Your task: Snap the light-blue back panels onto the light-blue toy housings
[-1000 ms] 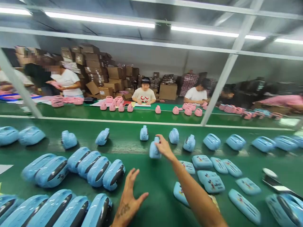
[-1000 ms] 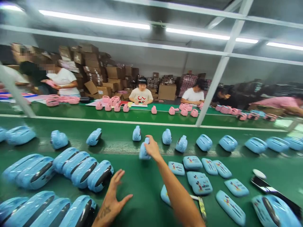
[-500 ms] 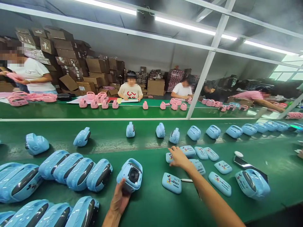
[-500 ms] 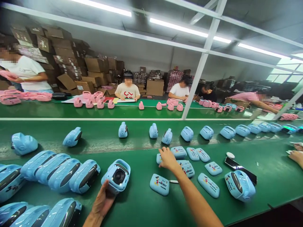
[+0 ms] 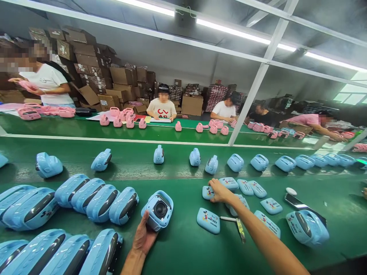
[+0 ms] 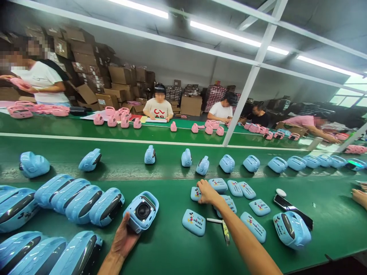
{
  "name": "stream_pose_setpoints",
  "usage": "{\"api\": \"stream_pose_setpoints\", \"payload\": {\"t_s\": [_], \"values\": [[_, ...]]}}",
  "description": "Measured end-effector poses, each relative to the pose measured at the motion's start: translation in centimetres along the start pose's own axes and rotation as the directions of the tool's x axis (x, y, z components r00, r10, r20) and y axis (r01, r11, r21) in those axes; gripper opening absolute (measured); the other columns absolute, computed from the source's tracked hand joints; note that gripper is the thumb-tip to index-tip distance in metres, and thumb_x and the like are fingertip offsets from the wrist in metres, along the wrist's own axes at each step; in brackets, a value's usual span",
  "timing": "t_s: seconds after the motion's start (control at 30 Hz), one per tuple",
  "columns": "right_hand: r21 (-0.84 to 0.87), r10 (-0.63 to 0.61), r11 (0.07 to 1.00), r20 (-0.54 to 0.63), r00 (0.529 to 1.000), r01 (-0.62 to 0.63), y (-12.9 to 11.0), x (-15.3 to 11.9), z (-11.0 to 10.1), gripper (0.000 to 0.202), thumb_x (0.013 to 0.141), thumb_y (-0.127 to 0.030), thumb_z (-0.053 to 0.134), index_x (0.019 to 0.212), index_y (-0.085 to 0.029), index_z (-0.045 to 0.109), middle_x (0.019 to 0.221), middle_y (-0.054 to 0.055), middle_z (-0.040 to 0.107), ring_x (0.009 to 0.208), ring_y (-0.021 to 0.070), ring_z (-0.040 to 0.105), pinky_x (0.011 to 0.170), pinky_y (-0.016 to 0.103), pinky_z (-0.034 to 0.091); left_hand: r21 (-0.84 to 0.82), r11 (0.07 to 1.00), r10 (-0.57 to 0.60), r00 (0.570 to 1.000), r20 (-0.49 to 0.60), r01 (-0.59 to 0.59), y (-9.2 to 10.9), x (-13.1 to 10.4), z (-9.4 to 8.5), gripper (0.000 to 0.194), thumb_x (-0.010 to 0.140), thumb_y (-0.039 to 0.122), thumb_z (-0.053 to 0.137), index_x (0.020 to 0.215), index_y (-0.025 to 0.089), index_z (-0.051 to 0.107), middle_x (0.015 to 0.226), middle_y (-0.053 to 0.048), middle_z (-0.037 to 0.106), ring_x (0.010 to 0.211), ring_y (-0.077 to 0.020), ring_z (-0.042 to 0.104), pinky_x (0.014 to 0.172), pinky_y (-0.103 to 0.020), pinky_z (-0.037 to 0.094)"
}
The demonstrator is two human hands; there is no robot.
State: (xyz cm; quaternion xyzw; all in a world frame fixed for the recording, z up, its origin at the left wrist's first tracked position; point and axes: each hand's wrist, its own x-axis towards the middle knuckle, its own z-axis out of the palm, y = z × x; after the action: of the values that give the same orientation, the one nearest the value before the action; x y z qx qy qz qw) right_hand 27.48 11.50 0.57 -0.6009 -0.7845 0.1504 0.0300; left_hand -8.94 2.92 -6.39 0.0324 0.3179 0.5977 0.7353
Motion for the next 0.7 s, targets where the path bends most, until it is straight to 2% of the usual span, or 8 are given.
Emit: {"api": "stream_pose_setpoints", "payload": {"t_s": [0.17,0.3,0.37,0.43,0.47,0.5,0.6,0.7], "values": [[0.147,0.027,0.989,-0.059,0.998,-0.018,0.4,-0.7,0.3,0.057,0.056,-0.011,0.076,0.111,-0.01,0.061,0.113,0.018,0.064,0.107,0.0334,0.058,0.096,0.043,0.044,-0.032,0.991,0.132,0.99,-0.045,-0.134,-0.7,-1.6,1.8,0.053,0.098,0.017,0.049,0.15,0.025,0.045,0.108,-0.01,0.08,0.107,-0.0264,0.073,0.115,-0.051,0.04],[0.369,0.033,0.929,-0.111,0.993,0.011,-1.4,-1.5,0.6,0.058,0.067,-0.032,0.077,0.12,-0.014,0.061,0.121,0.016,0.065,0.11,0.0315,0.061,0.097,0.044,0.048,-0.01,0.989,0.148,0.986,-0.08,-0.149,-1.0,-2.3,2.5,0.056,0.094,0.016,0.057,0.149,0.021,0.046,0.108,-0.011,0.08,0.111,-0.0283,0.071,0.114,-0.051,0.042],[0.731,0.013,0.681,-0.073,0.997,0.045,-3.8,-2.0,1.3,0.054,0.074,-0.044,0.075,0.12,-0.017,0.065,0.116,0.012,0.069,0.106,0.0291,0.065,0.094,0.044,0.051,-0.004,0.987,0.159,0.985,-0.063,-0.16,-1.2,-2.4,2.7,0.062,0.09,0.025,0.067,0.148,0.024,0.047,0.117,-0.01,0.077,0.117,-0.0297,0.068,0.114,-0.049,0.042],[0.987,-0.075,0.16,0.002,0.997,0.01,-6.9,-2.6,2.5,0.051,0.076,-0.052,0.073,0.113,-0.018,0.069,0.106,0.011,0.073,0.1,0.0283,0.069,0.094,0.046,0.052,0.032,0.977,0.212,0.977,-0.023,-0.211,-1.4,-2.6,3.0,0.074,0.079,0.037,0.079,0.146,0.027,0.05,0.128,-0.009,0.072,0.123,-0.0326,0.064,0.113,-0.049,0.043],[0.997,-0.132,-0.06,0.03,0.991,-0.038,-8.6,-2.8,3.2,0.05,0.076,-0.054,0.073,0.11,-0.017,0.071,0.103,0.012,0.075,0.099,0.0287,0.071,0.095,0.047,0.052,0.063,0.969,0.24,0.971,-0.007,-0.239,-1.5,-2.7,3.2,0.08,0.073,0.042,0.084,0.145,0.028,0.051,0.131,-0.009,0.07,0.124,-0.0344,0.062,0.112,-0.049,0.044],[0.975,-0.175,-0.204,0.05,0.983,-0.086,-10.1,-2.9,3.8,0.05,0.077,-0.056,0.072,0.107,-0.016,0.073,0.101,0.012,0.076,0.098,0.0292,0.072,0.095,0.048,0.052,0.097,0.962,0.258,0.966,0.001,-0.257,-1.5,-2.9,3.4,0.086,0.067,0.045,0.087,0.144,0.028,0.052,0.133,-0.01,0.069,0.125,-0.0359,0.061,0.112,-0.049,0.045],[0.921,-0.201,-0.362,0.076,0.977,-0.147,-13.9,-2.8,5.4,0.053,0.079,-0.06,0.069,0.103,-0.013,0.075,0.1,0.014,0.077,0.098,0.0311,0.072,0.096,0.049,0.053,0.175,0.949,0.265,0.964,0.012,-0.263,-1.3,-3.7,4.0,0.094,0.06,0.052,0.09,0.143,0.027,0.053,0.132,-0.011,0.069,0.124,-0.0387,0.061,0.109,-0.052,0.046],[0.956,-0.154,-0.287,0.013,0.988,-0.058,-15.8,-2.6,5.8,0.051,0.077,-0.058,0.071,0.104,-0.015,0.075,0.102,0.013,0.077,0.1,0.0319,0.071,0.096,0.049,0.052,0.229,0.936,0.268,0.963,0.023,-0.266,-0.8,-4.7,4.6,0.096,0.057,0.053,0.091,0.141,0.026,0.054,0.128,-0.013,0.071,0.122,-0.0395,0.062,0.107,-0.052,0.048]]}}
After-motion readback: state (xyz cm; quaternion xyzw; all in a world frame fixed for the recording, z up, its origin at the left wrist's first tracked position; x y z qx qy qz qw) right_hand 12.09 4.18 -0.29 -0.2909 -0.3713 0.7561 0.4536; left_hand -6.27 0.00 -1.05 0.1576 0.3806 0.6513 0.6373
